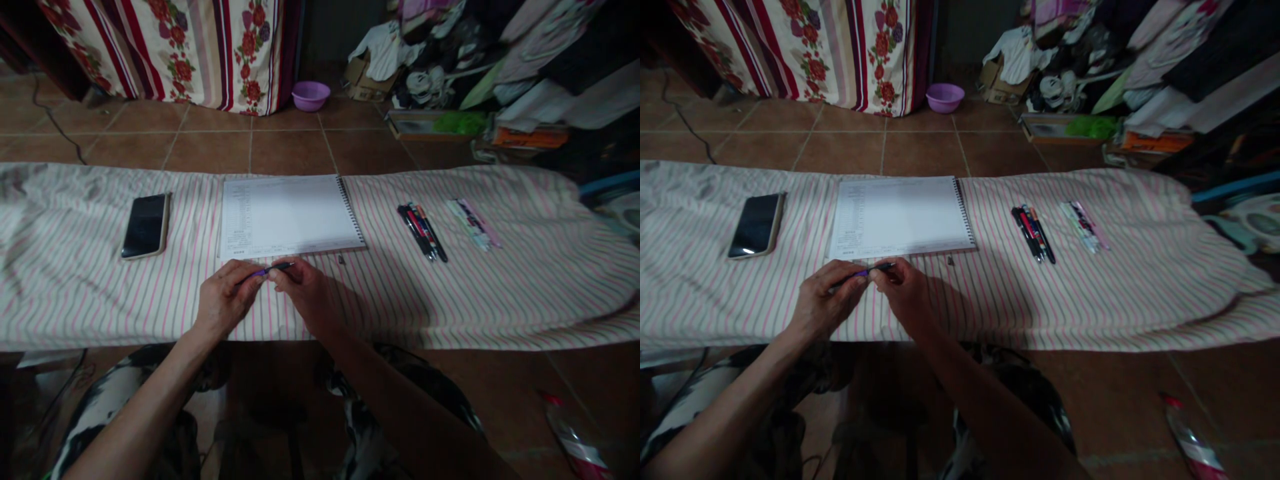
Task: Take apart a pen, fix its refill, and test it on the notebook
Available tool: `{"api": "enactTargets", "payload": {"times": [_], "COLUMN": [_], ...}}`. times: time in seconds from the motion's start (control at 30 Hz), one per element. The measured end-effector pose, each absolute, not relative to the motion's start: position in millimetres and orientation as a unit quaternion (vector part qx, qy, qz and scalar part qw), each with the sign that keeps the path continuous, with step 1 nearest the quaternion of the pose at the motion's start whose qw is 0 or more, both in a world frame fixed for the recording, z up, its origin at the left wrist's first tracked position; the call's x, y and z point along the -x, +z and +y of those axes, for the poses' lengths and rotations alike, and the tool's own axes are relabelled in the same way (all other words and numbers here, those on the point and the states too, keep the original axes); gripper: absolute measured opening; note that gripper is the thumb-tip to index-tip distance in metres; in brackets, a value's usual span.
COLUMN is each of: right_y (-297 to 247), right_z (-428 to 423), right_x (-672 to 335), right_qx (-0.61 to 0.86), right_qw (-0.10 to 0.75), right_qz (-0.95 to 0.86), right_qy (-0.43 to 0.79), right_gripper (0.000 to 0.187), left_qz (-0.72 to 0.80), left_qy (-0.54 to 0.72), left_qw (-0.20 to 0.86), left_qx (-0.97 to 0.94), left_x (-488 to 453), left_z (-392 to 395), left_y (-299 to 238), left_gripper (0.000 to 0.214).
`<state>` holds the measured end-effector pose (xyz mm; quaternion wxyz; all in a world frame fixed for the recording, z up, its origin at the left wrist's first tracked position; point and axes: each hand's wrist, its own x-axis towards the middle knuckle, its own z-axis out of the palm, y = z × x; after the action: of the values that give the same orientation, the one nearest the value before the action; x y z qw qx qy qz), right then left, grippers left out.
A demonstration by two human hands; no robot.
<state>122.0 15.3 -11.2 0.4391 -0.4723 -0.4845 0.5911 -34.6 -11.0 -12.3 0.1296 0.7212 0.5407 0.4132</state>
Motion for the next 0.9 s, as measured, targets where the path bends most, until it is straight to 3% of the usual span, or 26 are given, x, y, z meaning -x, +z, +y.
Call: {"api": "enactTargets", "payload": {"times": [0.9], "right_y": [-16], "right_z": [16], "right_x": [-124], "right_qx": [0.478], "right_qw": [0.461], "right_qz": [-0.465], "right_qy": [0.586], "right_gripper": [0.016], "left_qz": [0.572], "left_qy": [0.383], "left_qw": [0.176], "left_qx": [-0.704], "left_x": [23], "left_z": [-7], "left_y": [-16], "left_gripper": [0.017]}}
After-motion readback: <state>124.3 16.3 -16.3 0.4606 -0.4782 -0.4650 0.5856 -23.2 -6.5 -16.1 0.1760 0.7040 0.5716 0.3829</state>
